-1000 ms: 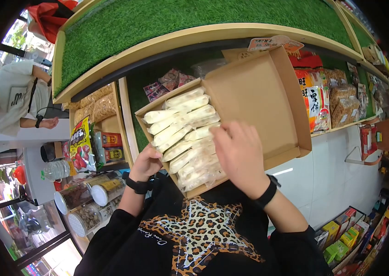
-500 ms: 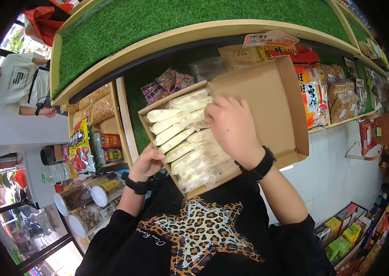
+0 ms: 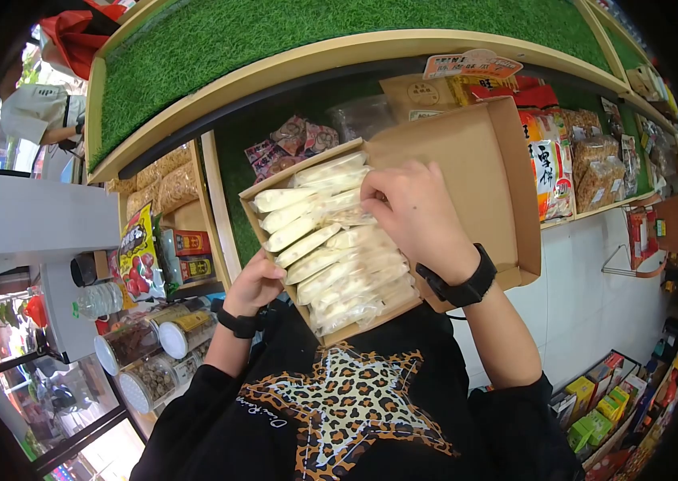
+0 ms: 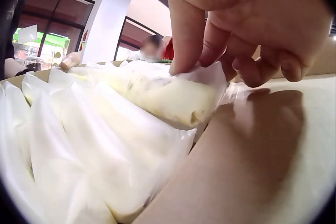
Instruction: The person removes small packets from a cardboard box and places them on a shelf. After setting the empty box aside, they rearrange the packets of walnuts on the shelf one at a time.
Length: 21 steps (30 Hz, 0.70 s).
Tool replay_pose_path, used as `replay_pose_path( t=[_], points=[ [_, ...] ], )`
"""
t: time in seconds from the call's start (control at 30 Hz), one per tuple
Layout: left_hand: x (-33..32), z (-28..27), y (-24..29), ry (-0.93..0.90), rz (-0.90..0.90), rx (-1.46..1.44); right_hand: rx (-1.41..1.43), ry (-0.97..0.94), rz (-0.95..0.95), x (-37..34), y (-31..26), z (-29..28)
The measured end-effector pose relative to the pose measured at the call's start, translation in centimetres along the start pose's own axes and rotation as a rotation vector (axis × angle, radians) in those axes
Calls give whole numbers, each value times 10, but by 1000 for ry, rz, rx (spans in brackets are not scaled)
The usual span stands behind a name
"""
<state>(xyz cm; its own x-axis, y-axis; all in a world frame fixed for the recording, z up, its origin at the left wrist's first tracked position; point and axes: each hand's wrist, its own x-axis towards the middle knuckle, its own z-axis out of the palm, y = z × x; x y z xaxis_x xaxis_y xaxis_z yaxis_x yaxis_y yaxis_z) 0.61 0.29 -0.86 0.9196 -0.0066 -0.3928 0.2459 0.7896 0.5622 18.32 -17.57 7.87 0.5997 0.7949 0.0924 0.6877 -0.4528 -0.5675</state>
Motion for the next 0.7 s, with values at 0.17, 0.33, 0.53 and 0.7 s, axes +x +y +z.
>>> replay_pose_path(
  t=[0.17, 0.33, 0.53, 0.7],
  points=[
    [0, 4, 2, -4, -6, 14, 31, 12, 4, -2, 1, 1],
    [0, 5, 3, -2, -10, 21, 50, 6, 12, -4, 3, 3],
    [1, 4, 2, -8, -6, 4, 51, 62, -43, -5, 8, 7],
    [2, 3, 1, -13, -8, 7, -4, 55, -39, -6, 8, 8]
  ],
)
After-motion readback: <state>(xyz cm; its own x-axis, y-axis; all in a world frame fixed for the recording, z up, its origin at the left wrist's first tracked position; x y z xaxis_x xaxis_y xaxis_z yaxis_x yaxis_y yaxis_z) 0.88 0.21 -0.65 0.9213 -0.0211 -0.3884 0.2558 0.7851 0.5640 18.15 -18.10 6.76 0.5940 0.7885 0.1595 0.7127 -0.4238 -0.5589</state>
